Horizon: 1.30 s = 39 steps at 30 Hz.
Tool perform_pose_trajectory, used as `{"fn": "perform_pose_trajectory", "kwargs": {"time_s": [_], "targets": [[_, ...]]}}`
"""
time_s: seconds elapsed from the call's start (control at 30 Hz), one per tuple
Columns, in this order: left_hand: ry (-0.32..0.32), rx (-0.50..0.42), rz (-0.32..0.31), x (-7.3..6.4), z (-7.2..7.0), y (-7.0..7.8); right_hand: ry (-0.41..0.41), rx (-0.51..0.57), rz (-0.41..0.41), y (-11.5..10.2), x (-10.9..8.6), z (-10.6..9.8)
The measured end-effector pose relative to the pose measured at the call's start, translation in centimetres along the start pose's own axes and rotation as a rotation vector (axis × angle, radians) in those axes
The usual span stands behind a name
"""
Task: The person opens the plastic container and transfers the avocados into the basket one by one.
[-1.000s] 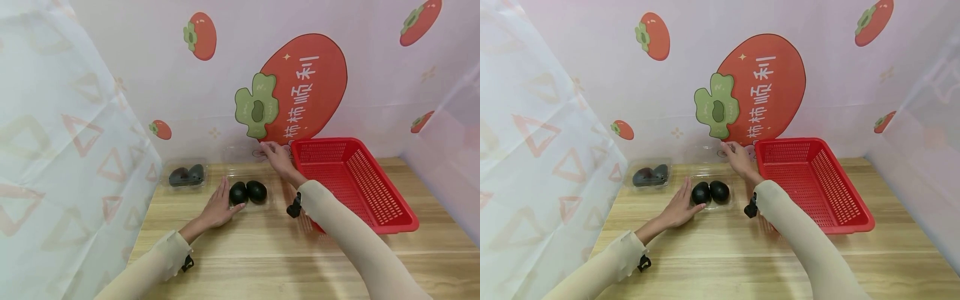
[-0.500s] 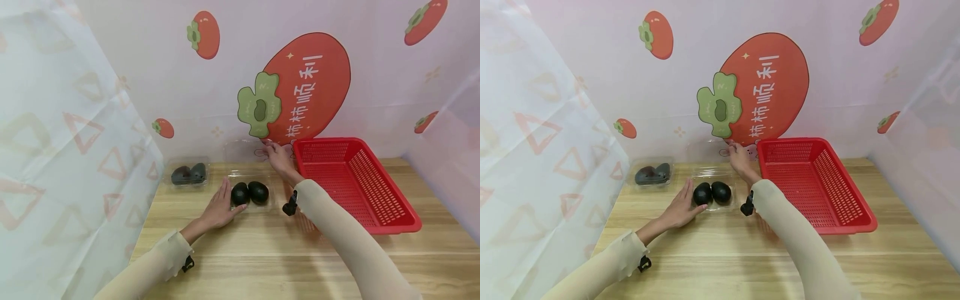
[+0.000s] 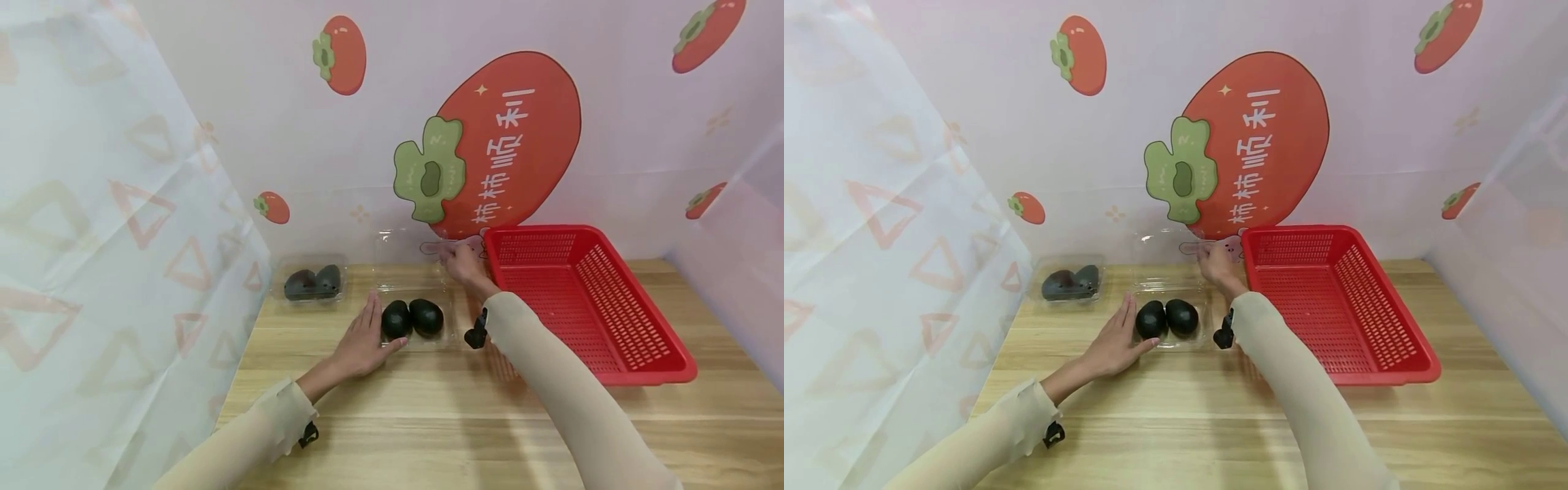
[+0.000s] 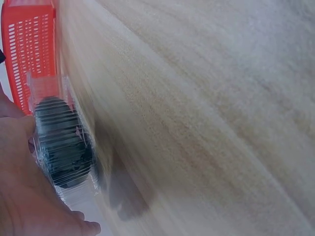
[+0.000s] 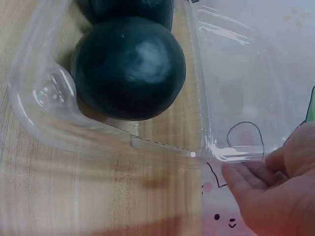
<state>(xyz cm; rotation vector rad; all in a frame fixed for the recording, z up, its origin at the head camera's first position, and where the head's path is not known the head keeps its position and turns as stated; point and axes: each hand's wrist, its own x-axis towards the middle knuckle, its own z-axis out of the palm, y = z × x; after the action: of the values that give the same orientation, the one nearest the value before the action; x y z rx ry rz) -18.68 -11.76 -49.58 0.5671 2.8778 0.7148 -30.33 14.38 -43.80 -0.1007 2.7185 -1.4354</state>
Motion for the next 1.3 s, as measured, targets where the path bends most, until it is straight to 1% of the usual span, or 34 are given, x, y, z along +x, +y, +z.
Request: {"fn": "perform_pose_trajectory", "kwargs": {"time_s": [0.1,0.3,0.4,0.53,0.63,0.73,0.87,1.1,1.3], "targets": [[-0.006,0.007,-0.007,-0.4,-0.1,0.3,-0.019,-0.026,0.024,0.1,-0.1,-0.1],[-0.011,0.018,-0.002,-0.9,0.2,0.5,-0.017,-0.093,0.055,0.7,0.3,-0.1],[-0.016,0.023,-0.001,-1.1,0.2,0.5,-0.020,-0.122,0.065,2.7,1.8,0.4],[-0.026,0.021,-0.003,-1.4,0.2,0.6,-0.056,-0.127,0.103,3.0,1.7,0.6],[-0.029,0.019,-0.002,-1.5,0.3,0.6,-0.083,-0.109,0.154,1.4,0.2,0.4],[-0.026,0.017,0.001,-1.6,0.4,0.5,-0.091,-0.129,0.190,1.3,-0.1,0.6],[-0.025,0.026,0.008,-1.5,0.4,0.3,-0.084,-0.186,0.229,1.3,-0.1,0.9],[-0.032,0.041,0.019,-1.3,0.2,0.0,-0.068,-0.272,0.225,1.4,0.0,1.0],[-0.040,0.050,0.019,-1.0,-0.1,-0.1,-0.092,-0.309,0.236,1.0,0.0,1.0]]}}
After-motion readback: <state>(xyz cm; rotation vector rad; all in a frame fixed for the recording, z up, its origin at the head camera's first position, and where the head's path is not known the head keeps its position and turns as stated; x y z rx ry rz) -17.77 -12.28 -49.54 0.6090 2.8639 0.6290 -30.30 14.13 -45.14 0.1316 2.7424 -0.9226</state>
